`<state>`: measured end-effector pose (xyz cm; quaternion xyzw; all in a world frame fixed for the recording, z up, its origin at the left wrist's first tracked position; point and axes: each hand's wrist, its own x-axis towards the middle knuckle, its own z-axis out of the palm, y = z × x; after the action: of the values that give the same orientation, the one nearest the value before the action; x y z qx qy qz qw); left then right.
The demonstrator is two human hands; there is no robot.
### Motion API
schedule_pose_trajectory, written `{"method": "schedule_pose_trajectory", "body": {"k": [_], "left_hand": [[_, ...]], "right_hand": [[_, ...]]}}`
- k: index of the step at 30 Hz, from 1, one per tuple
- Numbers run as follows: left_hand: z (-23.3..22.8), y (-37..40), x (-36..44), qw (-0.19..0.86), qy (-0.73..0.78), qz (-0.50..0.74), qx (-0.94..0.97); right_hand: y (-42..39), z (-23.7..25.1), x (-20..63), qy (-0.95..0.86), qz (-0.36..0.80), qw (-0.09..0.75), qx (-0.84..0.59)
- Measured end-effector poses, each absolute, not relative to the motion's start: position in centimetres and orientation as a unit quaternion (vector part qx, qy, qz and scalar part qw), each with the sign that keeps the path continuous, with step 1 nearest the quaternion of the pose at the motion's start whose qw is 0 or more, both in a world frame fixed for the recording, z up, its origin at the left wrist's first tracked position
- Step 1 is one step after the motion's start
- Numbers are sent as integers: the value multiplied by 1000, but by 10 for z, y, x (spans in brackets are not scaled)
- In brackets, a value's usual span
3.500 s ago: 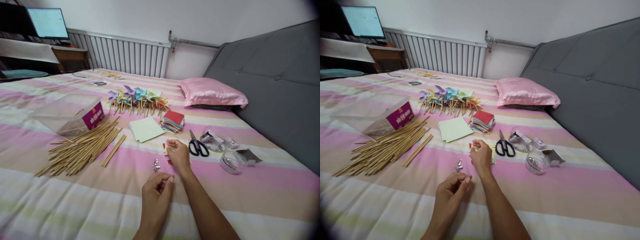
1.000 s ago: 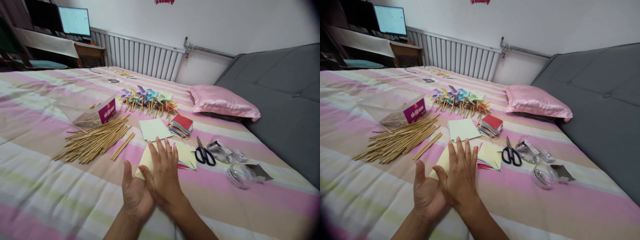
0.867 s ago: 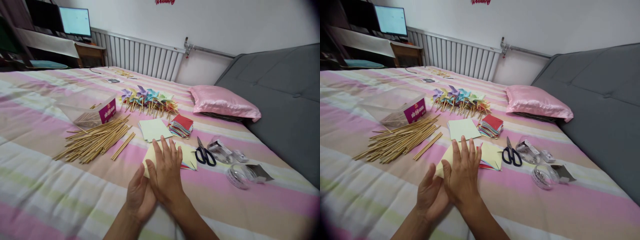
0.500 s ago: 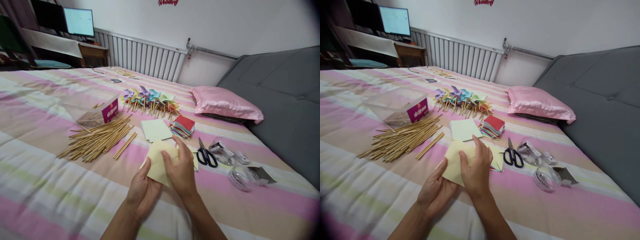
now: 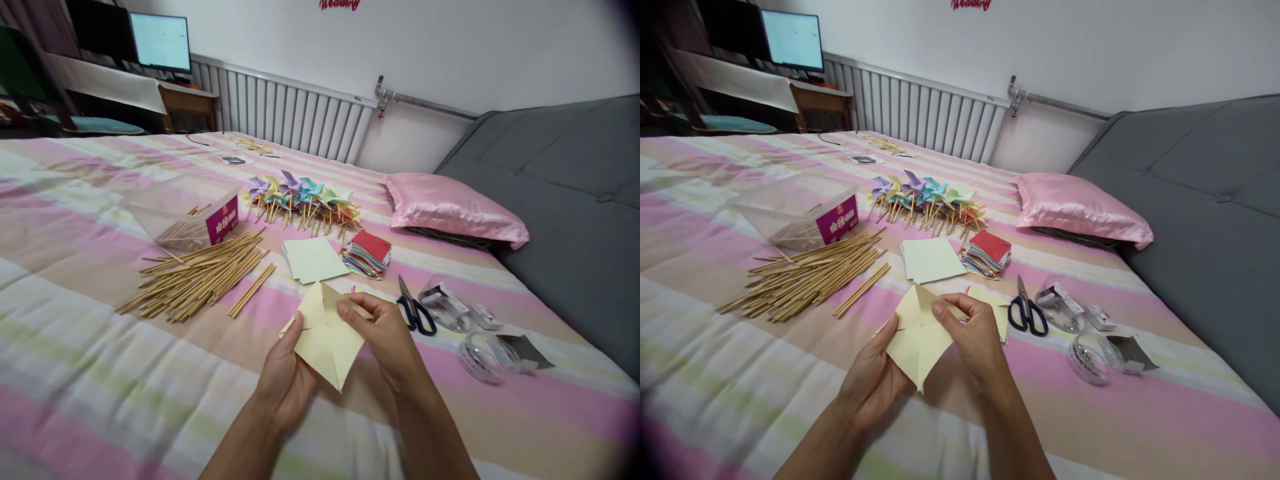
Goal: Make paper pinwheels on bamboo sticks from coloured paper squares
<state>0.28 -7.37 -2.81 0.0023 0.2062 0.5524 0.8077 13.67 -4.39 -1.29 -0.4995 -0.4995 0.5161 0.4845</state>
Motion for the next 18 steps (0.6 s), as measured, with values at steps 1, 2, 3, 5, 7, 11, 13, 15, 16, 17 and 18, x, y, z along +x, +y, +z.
{"method": "schedule_pose_trajectory", "body": {"k": [1,2,3,5,7,11,13,15,16,17,18], "left_hand": [[-28,-74,3,803,206,560,4],[-27,-74,3,797,205,568,9],[-27,-74,3,792,205,575,17],[-28,-76,4,780,215,586,46],[-30,-76,5,760,244,596,87],[-34,-75,6,721,323,600,126],[-34,-74,6,709,348,602,116],[-34,-72,5,697,360,611,105],[-34,-72,4,692,364,615,102],[-33,-71,3,689,367,617,99],[-33,-71,2,687,370,618,97]], "right_hand": [[-44,-13,136,-501,516,485,-497],[-44,-13,136,-505,514,486,-495],[-45,-13,136,-511,510,486,-493],[-44,-13,136,-524,500,484,-492],[-43,-14,135,-531,486,485,-497],[-39,-14,135,-515,480,506,-499],[-37,-13,139,-516,464,516,-502],[-35,-11,146,-531,426,522,-514],[-34,-10,151,-541,406,523,-519],[-33,-8,156,-549,389,524,-522],[-33,-7,160,-556,377,525,-523]]}}
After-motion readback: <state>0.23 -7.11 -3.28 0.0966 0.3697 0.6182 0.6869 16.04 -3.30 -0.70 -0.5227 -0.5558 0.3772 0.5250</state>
